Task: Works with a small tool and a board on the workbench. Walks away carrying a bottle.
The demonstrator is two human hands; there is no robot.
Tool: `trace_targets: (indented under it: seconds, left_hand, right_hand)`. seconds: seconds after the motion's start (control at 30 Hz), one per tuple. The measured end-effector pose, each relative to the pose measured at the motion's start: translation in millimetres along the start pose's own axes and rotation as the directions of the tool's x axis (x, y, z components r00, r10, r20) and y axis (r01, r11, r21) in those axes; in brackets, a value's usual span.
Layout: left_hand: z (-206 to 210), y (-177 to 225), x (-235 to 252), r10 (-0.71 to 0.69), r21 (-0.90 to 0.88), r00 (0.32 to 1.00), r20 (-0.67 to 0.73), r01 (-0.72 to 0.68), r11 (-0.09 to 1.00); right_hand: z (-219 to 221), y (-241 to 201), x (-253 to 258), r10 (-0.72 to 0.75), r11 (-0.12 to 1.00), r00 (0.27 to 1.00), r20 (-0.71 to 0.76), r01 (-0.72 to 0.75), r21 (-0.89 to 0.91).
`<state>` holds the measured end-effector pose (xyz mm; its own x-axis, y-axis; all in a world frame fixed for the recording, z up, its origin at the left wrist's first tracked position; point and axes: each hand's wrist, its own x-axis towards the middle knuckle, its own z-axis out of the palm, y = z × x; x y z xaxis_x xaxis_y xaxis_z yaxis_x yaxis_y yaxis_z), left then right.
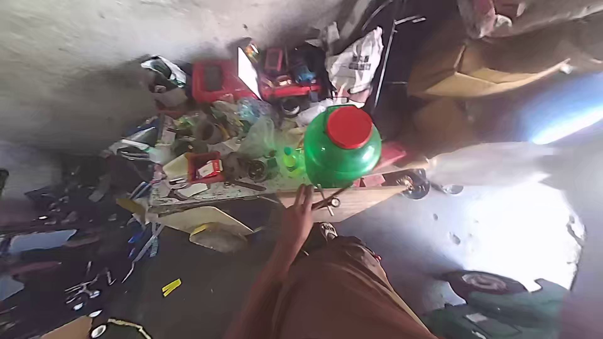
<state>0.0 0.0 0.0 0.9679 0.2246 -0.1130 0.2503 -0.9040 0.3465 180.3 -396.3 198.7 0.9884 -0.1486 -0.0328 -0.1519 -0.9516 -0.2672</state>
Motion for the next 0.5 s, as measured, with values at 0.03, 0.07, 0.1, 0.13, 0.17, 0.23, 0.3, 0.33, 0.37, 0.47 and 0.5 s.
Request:
trace_targets:
  seconds: [0.03, 0.07, 0.1, 0.13, 0.17, 0.23, 0.3, 0.33, 0.37, 0.47, 0.5]
  left_hand:
    - [-2, 3, -1, -0.008, 0.005, 0.999, -0.039, 0.008, 1.000]
    - [-6, 4, -6, -0.015, 0.002, 0.997, -0.078, 0.015, 1.000]
    - [-9, 5, -17, -0.030, -0.007, 0.994, -0.104, 0.029, 1.000]
    - [-12, 7, -31, -0.042, -0.019, 0.993, -0.111, 0.040, 0.999]
    - [-13, 9, -47, -0.049, -0.039, 0.993, -0.107, 0.045, 0.998]
    - [-12, 14, -79, -0.064, -0.075, 0.996, -0.065, 0.059, 0.995]
    - [-9, 16, -105, -0.070, -0.081, 0.994, -0.079, 0.063, 0.995]
    - [-8, 18, -116, -0.101, -0.085, 0.993, -0.067, 0.095, 0.992]
    - [-8, 22, -125, -0.146, -0.083, 0.988, -0.045, 0.142, 0.986]
    - [-3, 29, -141, -0.247, -0.096, 0.969, -0.019, 0.244, 0.965]
    - [-1, 31, -141, -0.265, -0.097, 0.964, -0.032, 0.261, 0.961]
  right_hand:
    - [22, 16, 13, -0.203, 0.978, 0.978, -0.048, 0.205, 0.037]
    - [46, 21, 25, -0.302, 0.949, 0.952, -0.053, 0.305, 0.078]
    - [72, 24, 35, -0.343, 0.935, 0.939, -0.011, 0.343, 0.093]
    - [99, 26, 46, -0.363, 0.930, 0.930, 0.060, 0.357, 0.084]
    - [128, 32, 57, -0.357, 0.934, 0.924, 0.139, 0.350, 0.073]
    - [192, 52, 78, -0.381, 0.924, 0.882, 0.277, 0.370, 0.093]
    - [256, 63, 89, -0.400, 0.914, 0.798, 0.451, 0.382, 0.135]
    - [288, 65, 88, -0.387, 0.919, 0.757, 0.526, 0.360, 0.158]
    - [316, 62, 83, -0.364, 0.930, 0.710, 0.603, 0.314, 0.191]
    - [400, 48, 58, -0.311, 0.940, 0.513, 0.800, 0.043, 0.338]
    - [427, 42, 52, -0.304, 0.929, 0.455, 0.837, -0.053, 0.366]
